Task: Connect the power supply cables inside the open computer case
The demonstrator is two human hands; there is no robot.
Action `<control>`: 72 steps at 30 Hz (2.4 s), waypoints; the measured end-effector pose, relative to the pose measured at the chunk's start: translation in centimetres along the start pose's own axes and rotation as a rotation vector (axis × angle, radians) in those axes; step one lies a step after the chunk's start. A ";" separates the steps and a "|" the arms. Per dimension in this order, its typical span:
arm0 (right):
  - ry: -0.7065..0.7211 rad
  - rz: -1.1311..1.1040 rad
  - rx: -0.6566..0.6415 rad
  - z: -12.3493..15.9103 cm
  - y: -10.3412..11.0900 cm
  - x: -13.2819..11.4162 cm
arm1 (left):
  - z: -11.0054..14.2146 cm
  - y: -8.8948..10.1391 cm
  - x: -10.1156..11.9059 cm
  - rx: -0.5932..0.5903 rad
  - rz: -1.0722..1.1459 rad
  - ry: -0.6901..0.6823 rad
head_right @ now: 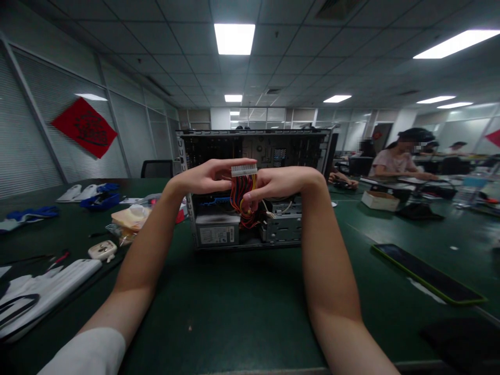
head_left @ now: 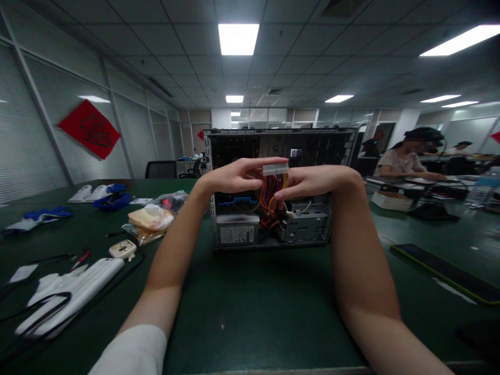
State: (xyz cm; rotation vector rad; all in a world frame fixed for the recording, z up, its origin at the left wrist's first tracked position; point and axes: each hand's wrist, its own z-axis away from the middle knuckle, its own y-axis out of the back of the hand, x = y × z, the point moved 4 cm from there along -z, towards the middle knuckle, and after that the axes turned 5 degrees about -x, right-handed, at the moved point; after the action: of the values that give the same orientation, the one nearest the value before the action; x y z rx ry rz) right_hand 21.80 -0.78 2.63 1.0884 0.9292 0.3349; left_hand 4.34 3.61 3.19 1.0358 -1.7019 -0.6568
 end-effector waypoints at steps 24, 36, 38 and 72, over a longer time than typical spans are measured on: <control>-0.003 0.057 0.039 0.7 0.4 0.0 | -0.9 -0.4 0.5 0.110 -0.148 0.026; -0.001 0.003 0.066 1.0 0.4 -0.1 | -0.6 -0.2 -0.2 0.078 -0.116 0.077; 0.020 -0.005 0.061 1.0 0.4 -0.1 | -0.7 -0.3 -0.3 0.088 -0.085 0.069; -0.018 -0.002 0.111 1.1 0.9 0.7 | -0.8 -0.1 0.9 0.276 -0.199 0.026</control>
State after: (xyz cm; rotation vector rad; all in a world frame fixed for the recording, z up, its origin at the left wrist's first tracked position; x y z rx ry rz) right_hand 23.27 -0.60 3.30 1.1905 0.9412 0.2737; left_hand 5.00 2.83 3.87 1.4160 -1.7120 -0.5396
